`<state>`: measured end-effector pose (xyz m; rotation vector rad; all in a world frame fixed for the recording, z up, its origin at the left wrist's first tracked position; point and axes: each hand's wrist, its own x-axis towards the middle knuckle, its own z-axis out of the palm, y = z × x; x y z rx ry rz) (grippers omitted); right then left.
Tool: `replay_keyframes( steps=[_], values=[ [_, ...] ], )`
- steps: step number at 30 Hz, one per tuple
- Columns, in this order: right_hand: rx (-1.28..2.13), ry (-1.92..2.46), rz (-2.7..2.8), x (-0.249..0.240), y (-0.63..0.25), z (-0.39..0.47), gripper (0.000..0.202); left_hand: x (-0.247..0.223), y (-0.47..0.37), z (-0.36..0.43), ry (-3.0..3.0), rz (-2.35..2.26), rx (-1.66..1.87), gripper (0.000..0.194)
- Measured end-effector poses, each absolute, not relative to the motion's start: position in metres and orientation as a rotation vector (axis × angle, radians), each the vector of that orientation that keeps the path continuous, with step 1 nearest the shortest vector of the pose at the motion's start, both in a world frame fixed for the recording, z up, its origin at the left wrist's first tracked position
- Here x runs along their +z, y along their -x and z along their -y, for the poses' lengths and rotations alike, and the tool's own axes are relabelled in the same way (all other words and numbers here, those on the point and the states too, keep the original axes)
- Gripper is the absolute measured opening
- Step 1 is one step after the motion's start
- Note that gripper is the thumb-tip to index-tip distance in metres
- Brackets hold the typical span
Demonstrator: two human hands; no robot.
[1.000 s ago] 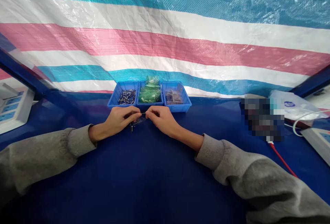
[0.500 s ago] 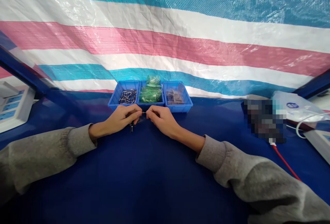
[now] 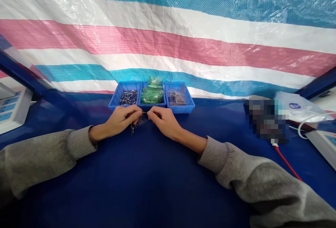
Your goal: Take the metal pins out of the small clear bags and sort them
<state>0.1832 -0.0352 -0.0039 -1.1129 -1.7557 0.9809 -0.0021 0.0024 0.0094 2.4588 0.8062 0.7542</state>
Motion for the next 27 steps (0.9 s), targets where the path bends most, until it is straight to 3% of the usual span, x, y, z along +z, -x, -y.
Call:
replay_keyframes(
  steps=[27],
  values=[
    [0.978, 1.119, 1.783, -0.006, -0.183, 0.0329, 0.028, 0.0057, 0.0029, -0.0048, -2.543, -0.753, 0.81, 0.024]
  ],
)
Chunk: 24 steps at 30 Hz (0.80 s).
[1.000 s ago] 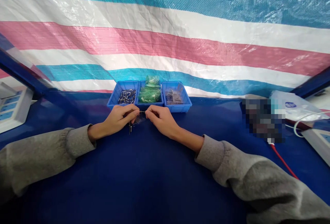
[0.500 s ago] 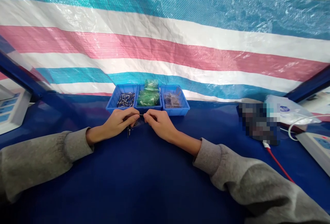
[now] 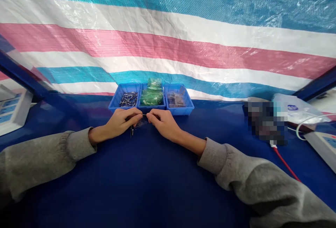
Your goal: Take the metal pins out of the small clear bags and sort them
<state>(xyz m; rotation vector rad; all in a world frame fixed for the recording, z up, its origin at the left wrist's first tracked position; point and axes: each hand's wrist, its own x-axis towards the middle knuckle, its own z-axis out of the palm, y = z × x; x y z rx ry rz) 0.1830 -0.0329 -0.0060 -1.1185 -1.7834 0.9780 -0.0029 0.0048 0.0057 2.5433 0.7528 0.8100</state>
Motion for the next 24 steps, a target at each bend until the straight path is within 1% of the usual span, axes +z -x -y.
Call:
replay_keyframes(
  steps=[7, 24],
  values=[
    [0.993, 1.088, 1.716, -0.0024, -0.1825, 0.0369, 0.021, 0.0055, 0.0028, -0.0036, -2.578, -0.754, 0.826, 0.025],
    [0.928, 1.098, 1.761, -0.0081, -0.1826, 0.0338, 0.025, 0.0026, 0.0042, -0.0059, -2.617, -0.761, 0.839, 0.028]
  ],
)
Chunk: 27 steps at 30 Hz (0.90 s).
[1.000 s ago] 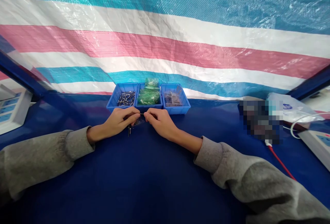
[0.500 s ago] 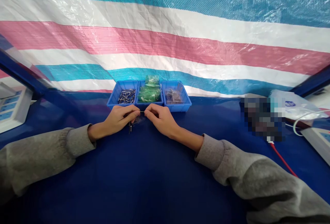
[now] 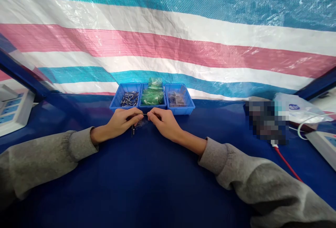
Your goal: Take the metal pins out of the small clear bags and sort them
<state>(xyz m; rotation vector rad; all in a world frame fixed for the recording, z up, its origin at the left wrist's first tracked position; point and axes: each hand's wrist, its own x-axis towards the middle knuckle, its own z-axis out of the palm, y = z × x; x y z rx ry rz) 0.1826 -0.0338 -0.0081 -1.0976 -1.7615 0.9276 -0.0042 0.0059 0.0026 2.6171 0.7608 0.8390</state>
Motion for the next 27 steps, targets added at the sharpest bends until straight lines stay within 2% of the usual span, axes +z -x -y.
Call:
replay_keyframes(
  steps=[27],
  values=[
    [0.903, 1.069, 1.744, -0.0029, -0.1829, 0.0375, 0.022, 0.0038, 0.0043, -0.0041, -2.679, -0.747, 0.938, 0.029]
  ],
)
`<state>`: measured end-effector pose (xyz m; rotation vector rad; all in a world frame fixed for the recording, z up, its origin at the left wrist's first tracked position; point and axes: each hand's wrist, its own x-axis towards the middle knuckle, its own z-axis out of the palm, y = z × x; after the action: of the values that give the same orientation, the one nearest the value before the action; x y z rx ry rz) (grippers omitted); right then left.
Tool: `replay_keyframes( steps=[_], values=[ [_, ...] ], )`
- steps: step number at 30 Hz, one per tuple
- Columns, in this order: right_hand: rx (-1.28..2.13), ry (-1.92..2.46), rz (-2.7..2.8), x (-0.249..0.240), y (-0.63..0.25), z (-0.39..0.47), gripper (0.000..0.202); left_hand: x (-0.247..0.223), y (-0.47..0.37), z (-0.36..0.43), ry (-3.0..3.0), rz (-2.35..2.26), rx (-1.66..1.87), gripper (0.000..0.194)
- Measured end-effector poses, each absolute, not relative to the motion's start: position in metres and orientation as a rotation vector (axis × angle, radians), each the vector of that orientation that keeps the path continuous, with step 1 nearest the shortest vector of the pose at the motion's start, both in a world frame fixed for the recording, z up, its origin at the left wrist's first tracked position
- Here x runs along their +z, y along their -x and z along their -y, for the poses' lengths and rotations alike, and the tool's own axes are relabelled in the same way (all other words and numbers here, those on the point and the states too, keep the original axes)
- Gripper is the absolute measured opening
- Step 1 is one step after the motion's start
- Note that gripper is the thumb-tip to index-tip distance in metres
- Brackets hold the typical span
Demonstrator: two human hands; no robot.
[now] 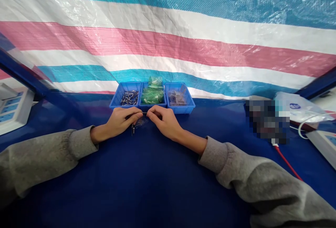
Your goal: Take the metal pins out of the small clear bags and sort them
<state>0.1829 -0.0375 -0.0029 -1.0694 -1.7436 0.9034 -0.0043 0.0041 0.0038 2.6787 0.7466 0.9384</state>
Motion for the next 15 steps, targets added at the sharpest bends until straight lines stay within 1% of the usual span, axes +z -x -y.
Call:
replay_keyframes(
  steps=[8, 15],
  values=[
    [0.844, 1.097, 1.779, -0.0037, -0.183, 0.0358, 0.024, 0.0044, 0.0041, -0.0049, -2.701, -0.732, 0.853, 0.04],
    [0.831, 1.102, 1.782, -0.0037, -0.1828, 0.0365, 0.024, 0.0022, 0.0037, -0.0048, -2.619, -0.754, 0.866, 0.03]
  ],
)
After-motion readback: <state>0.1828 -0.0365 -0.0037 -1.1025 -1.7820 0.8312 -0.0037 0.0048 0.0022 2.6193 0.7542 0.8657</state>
